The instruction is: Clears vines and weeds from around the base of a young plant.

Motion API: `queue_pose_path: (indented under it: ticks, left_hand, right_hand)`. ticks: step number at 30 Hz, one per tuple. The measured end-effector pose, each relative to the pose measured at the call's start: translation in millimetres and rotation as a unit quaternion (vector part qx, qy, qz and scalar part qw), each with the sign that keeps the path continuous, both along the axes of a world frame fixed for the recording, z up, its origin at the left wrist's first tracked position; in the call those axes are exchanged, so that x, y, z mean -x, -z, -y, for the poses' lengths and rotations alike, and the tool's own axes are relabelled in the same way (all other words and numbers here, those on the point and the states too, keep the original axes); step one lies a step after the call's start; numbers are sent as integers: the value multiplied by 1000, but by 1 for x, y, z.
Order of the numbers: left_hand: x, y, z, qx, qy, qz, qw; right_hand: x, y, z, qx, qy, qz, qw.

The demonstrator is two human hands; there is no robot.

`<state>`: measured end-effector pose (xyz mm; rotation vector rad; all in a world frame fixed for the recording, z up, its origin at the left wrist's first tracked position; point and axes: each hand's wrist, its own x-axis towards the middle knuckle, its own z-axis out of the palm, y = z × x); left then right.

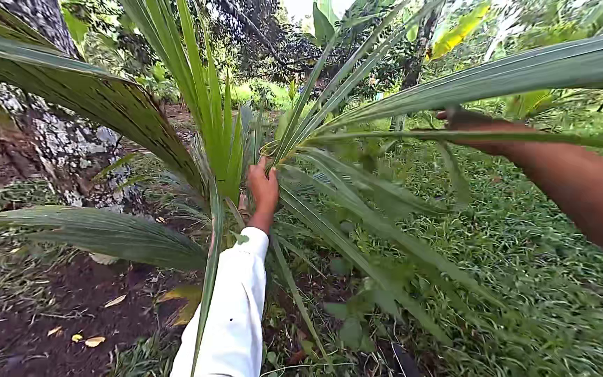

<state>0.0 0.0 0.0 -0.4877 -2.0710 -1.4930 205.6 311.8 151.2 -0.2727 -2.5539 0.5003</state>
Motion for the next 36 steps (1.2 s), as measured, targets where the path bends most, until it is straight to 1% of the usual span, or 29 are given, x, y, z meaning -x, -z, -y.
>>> queue_pose_path:
  ticks: [2, 3, 4, 5, 6, 7, 8, 9, 10, 11, 12, 13, 14, 16, 17, 18, 20, 21, 22, 23, 24, 25, 26, 27, 29, 30, 32, 34, 36]
  left_hand:
    - [-6, 11, -4, 12, -3, 6, 1000]
    - [-8, 19, -10, 16, -4, 2, 1000]
    - [-11, 30, -17, 20, -7, -9, 1000]
    - [-16, 43, -24, 30, -6, -19, 999]
    - [-21, 59, -32, 41, -2, -30, 999]
    - [-28, 75, -39, 56, 3, -42, 998]
    - [-37, 90, -43, 82, 8, -55, 995]
    - [-47, 103, -46, 110, 15, -63, 992]
    - [-58, 113, -46, 134, 24, -66, 988]
    - [-68, 120, -45, 154, 40, -67, 985]
    - [-77, 124, -43, 167, 55, -67, 982]
    - [-85, 126, -40, 176, 71, -60, 980]
    - [-91, 125, -37, 181, 82, -47, 979]
    - [-102, 113, -31, 178, 98, 4, 979]
    - [-108, 105, -28, 166, 106, 39, 980]
    - [-113, 97, -26, 149, 108, 64, 981]
    - [-125, 82, -22, 119, 118, 87, 982]
    - [-131, 75, -21, 106, 121, 85, 983]
    - [-137, 67, -18, 106, 123, 86, 983]
    - [-142, 61, -14, 112, 124, 88, 982]
    - [-145, 58, -12, 116, 124, 84, 982]
    - [-144, 58, -9, 119, 124, 76, 982]
    - [-142, 61, -6, 124, 123, 72, 982]
    - [-138, 63, -3, 131, 121, 76, 981]
    - [-127, 65, 8, 132, 114, 96, 980]
    - [-121, 65, 12, 119, 108, 101, 982]
    - [-112, 63, 18, 68, 106, 96, 987]
    - [-110, 60, 20, 31, 115, 95, 988]
    - [-107, 63, 22, 3, 146, 100, 984]
  right_hand:
    - [-19, 36, -18, -69, 32, 123, 989]
    - [-34, 53, -19, -106, 31, 191, 975]
    - [-52, 64, -9, -122, 15, 280, 952]
    - [-71, 67, 9, -114, -10, 386, 916]
    - [-89, 68, 29, -112, -48, 461, 879]
    - [-106, 67, 46, -120, -94, 485, 861]
    - [-123, 64, 60, -135, -144, 451, 870]
    - [-136, 60, 72, -157, -192, 369, 896]
    - [-141, 58, 86, -174, -233, 259, 921]
    - [-135, 54, 102, -172, -260, 161, 936]
    - [-122, 49, 121, -148, -272, 103, 945]
    - [-103, 45, 139, -123, -278, 71, 950]
    - [-79, 43, 157, -98, -276, 80, 953]
    - [-14, 49, 183, -50, -245, 175, 952]
    - [23, 61, 192, -15, -223, 210, 952]
    - [57, 78, 199, 33, -200, 217, 955]
    - [106, 109, 215, 166, -159, 197, 953]
    - [115, 113, 225, 215, -139, 200, 946]
    - [121, 113, 234, 221, -122, 201, 946]
    - [124, 111, 240, 183, -114, 199, 956]
    - [123, 108, 244, 122, -111, 195, 967]
    - [121, 109, 246, 63, -113, 165, 978]
    - [123, 117, 244, 11, -117, 92, 989]
    - [129, 127, 241, -21, -121, 13, 992]
    - [122, 88, 248, 27, -107, 124, 986]
    - [124, 78, 247, 58, -106, 139, 983]
    - [127, 74, 242, 118, -119, 126, 978]
    - [126, 80, 240, 195, -132, 127, 964]
    - [117, 88, 237, 316, -144, 130, 929]
